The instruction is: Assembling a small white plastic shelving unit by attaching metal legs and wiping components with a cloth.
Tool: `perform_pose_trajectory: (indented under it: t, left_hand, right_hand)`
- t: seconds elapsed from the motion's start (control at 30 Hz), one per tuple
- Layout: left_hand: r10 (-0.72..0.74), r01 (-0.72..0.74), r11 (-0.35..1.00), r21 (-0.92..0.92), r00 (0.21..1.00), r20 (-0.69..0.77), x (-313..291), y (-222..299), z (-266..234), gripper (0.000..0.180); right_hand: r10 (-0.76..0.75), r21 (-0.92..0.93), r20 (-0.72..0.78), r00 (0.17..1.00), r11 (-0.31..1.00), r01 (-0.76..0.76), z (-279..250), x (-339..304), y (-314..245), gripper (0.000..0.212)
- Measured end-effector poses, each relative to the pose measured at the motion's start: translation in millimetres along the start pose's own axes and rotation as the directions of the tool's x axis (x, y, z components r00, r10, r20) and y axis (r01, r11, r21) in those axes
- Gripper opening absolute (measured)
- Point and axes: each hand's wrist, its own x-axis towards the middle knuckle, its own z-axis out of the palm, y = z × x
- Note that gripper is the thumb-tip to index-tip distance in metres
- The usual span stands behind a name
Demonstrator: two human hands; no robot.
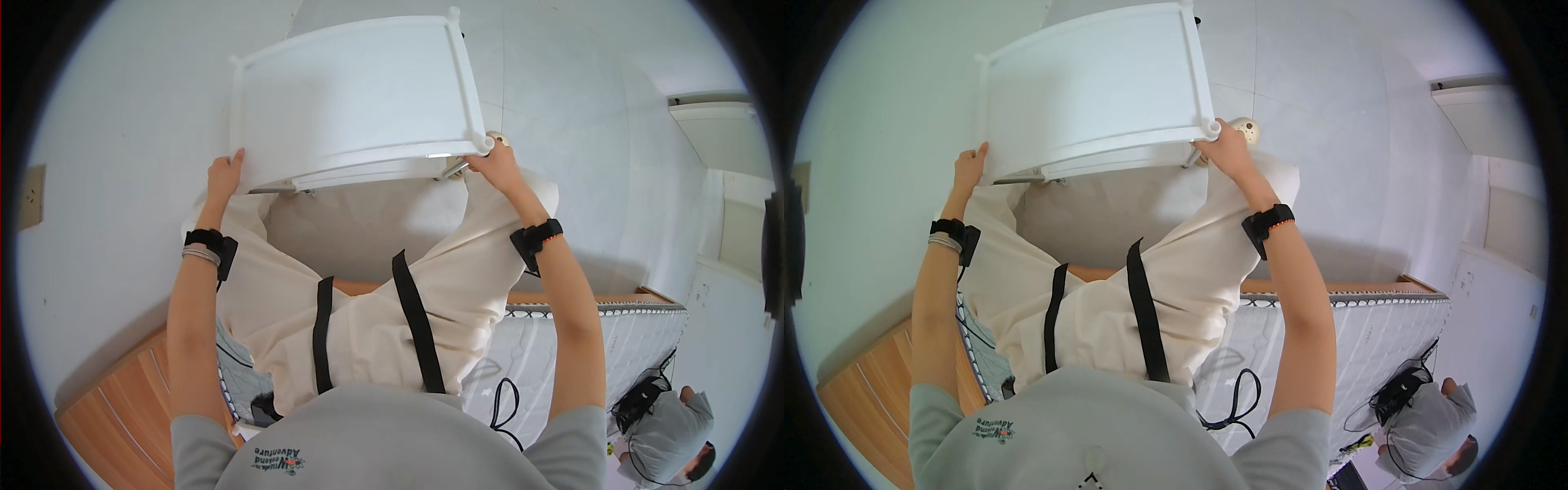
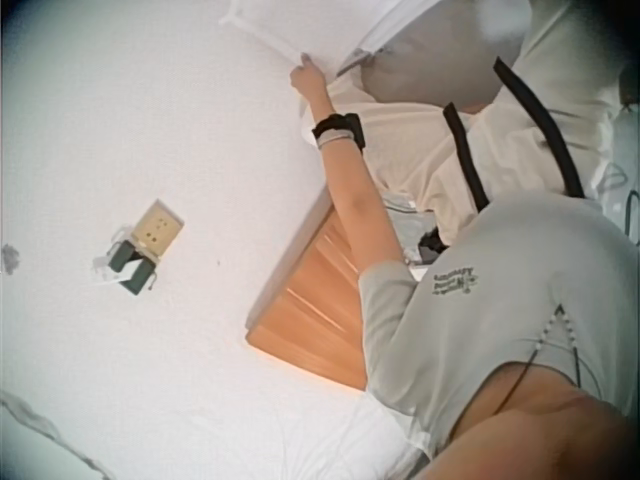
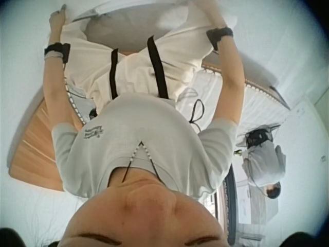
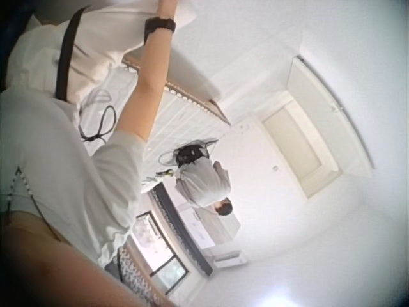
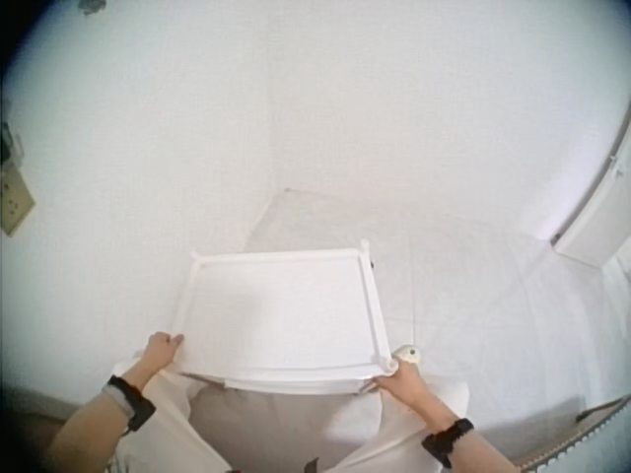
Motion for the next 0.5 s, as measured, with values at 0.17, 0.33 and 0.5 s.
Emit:
perform_pose_trajectory:
  t: [0.17, 0.33, 0.5]
  left_hand:
    - [-0.022, 0.022, 1.000, -0.011, 0.999, 0.037, -3.6, 8.1, -5.2, 0.058]
    - [-0.006, 0.006, 1.000, 0.023, 1.000, 0.016, 2.0, 2.4, -2.2, 0.058]
    - [0.022, -0.022, 1.000, -0.010, 1.000, -0.016, -3.0, 3.2, -3.8, 0.059]
  right_hand:
    - [0.057, 0.072, 0.157, 0.986, 0.995, -0.069, -9.7, 3.7, -1.2, 0.030]
    - [-0.136, 0.263, 0.225, 0.965, 0.962, 0.075, -10.7, 8.0, 22.0, 0.033]
    - [-0.080, 0.020, 0.157, 0.984, 0.997, 0.078, -5.6, 4.5, 12.8, 0.039]
